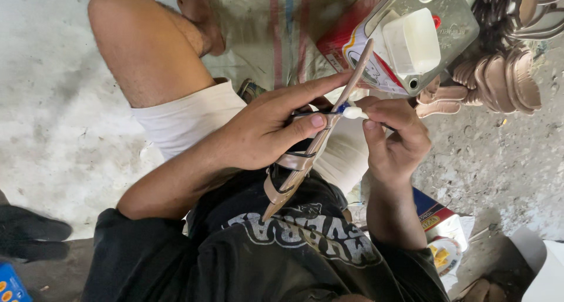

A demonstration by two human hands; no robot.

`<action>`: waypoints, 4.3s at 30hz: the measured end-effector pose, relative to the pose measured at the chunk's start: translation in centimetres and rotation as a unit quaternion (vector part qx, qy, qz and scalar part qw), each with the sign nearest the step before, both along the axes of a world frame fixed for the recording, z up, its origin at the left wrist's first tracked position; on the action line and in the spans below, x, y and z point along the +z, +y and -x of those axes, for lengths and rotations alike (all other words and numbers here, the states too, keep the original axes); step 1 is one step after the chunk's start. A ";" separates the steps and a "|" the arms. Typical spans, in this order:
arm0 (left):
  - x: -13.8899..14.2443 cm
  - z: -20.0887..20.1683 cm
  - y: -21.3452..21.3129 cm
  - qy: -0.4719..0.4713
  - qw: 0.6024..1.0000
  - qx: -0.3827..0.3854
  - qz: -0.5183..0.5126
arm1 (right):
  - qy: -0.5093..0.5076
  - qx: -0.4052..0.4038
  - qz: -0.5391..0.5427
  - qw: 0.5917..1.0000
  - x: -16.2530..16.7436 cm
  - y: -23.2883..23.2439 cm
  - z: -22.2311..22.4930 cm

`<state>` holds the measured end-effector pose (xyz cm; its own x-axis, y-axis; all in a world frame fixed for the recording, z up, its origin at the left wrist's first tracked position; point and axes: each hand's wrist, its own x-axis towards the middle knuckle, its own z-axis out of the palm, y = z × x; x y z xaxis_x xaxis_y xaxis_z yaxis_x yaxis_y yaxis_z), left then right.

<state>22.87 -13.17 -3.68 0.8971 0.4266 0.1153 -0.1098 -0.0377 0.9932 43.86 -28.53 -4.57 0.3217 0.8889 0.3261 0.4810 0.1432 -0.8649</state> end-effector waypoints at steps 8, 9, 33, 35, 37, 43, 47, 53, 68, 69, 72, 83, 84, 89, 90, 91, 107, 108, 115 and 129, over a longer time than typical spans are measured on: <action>-0.8 0.3 0.1 -0.009 1.000 0.016 0.012 | -0.070 0.024 0.001 0.997 -0.6 -0.3 0.5; -0.9 0.3 0.1 -0.008 1.000 0.017 0.011 | -0.080 0.031 0.006 0.996 -0.6 -0.4 0.5; -1.8 0.9 -0.5 0.000 0.993 0.094 -0.075 | 0.002 0.058 0.028 0.998 -2.2 -1.9 2.0; -2.6 0.7 -0.7 0.012 0.996 0.078 -0.030 | 0.206 0.129 0.031 0.970 -2.4 -2.5 1.2; -3.9 0.3 -0.8 0.013 0.994 0.047 0.097 | 0.311 0.150 0.015 0.938 -2.7 -3.0 -0.3; -9.3 -0.8 -2.3 -0.021 0.870 0.037 0.492 | 0.006 -0.126 0.060 0.990 -4.5 -2.4 -12.5; -11.4 0.3 -5.3 -0.096 0.773 -0.026 0.626 | -0.413 -0.177 0.266 0.853 -7.9 0.3 -20.7; -12.4 0.1 -6.5 -0.140 0.653 -0.030 0.744 | -0.598 -0.097 0.372 0.703 -10.6 3.7 -22.3; -8.2 -0.1 -3.2 -0.069 0.973 0.067 0.211 | 0.143 -0.015 0.121 0.982 -3.0 -5.9 -3.1; -7.8 -0.2 -3.3 -0.065 0.978 0.065 0.186 | 0.169 -0.014 0.124 0.978 -3.1 -6.4 -1.4; -7.0 -0.2 -3.4 -0.059 0.990 0.063 0.114 | 0.232 0.006 0.100 0.968 -3.4 -6.4 1.4; -5.9 0.2 -3.0 -0.060 0.974 0.040 0.213 | 0.017 -0.003 0.026 1.000 -2.5 -4.7 2.1; -5.9 0.3 -3.0 -0.057 0.983 0.044 0.169 | 0.016 -0.007 0.028 0.999 -2.4 -4.8 2.1; -6.1 0.1 -3.0 -0.057 0.993 0.043 0.091 | -0.007 -0.022 0.032 0.999 -2.6 -4.7 1.8; -6.0 0.0 -3.1 -0.058 0.992 0.042 0.102 | -0.006 -0.012 0.033 0.999 -2.6 -4.7 1.8; -6.0 0.1 -3.1 -0.057 0.990 0.042 0.121 | -0.006 -0.001 0.032 0.999 -2.6 -4.8 1.8; -5.5 0.2 -2.6 -0.058 0.993 0.040 0.097 | 0.002 -0.006 0.034 0.999 -2.2 -5.3 2.2; -5.5 0.1 -2.6 -0.058 0.992 0.038 0.108 | 0.021 0.009 0.030 0.999 -2.5 -5.3 2.2; -5.6 0.4 -2.6 -0.061 0.986 0.021 0.154 | 0.054 0.056 0.032 0.996 -2.7 -5.5 1.7; -6.8 0.2 -3.0 -0.080 0.970 0.034 0.226 | -0.025 0.104 0.071 0.992 -1.4 -5.5 -0.2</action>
